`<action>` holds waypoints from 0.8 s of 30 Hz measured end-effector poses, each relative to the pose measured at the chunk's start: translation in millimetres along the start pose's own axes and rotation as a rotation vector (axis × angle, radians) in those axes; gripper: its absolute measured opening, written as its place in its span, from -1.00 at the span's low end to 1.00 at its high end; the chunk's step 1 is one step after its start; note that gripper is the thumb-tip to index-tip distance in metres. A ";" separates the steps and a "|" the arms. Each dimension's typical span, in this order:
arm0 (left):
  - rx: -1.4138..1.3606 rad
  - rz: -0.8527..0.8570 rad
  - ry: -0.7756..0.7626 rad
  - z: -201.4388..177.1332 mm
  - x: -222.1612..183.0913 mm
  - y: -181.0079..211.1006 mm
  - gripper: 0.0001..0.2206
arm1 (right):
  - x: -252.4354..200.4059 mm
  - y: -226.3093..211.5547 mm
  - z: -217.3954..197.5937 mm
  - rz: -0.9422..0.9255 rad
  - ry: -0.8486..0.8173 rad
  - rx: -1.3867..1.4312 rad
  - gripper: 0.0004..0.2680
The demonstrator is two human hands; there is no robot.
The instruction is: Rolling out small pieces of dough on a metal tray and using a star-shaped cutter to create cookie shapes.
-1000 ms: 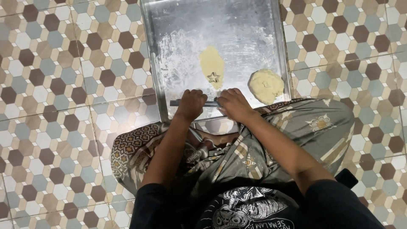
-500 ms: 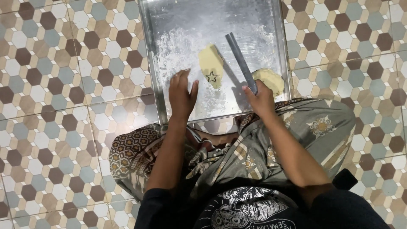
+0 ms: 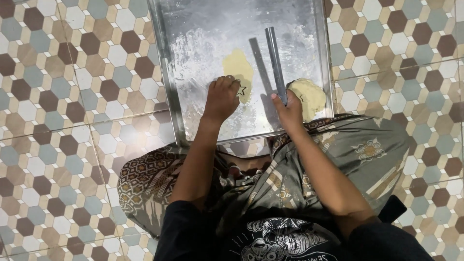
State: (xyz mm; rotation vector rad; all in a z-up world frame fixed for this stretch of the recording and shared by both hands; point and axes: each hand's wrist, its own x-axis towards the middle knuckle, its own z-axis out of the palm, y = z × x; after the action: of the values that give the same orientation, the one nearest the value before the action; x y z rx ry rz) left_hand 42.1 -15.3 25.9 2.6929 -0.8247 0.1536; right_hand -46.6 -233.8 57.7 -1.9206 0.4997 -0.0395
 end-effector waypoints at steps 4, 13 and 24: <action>0.042 0.039 -0.039 -2.7 1.9 -5.8 -0.61 | 4.5 2.1 4.1 -0.011 -0.004 0.068 -0.82; 0.038 0.071 -0.103 -7.3 10.4 -5.3 -0.67 | 6.4 -4.5 5.7 -0.004 0.005 0.110 -0.82; -0.032 0.015 -0.111 -7.2 16.1 -1.6 -0.68 | 5.8 -4.6 6.2 -0.015 0.014 0.100 -0.80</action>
State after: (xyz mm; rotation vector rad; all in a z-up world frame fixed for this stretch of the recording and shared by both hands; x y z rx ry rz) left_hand 56.2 -20.1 35.4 2.6863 -0.8725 -0.0062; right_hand -38.3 -229.0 58.1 -1.8273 0.4842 -0.0857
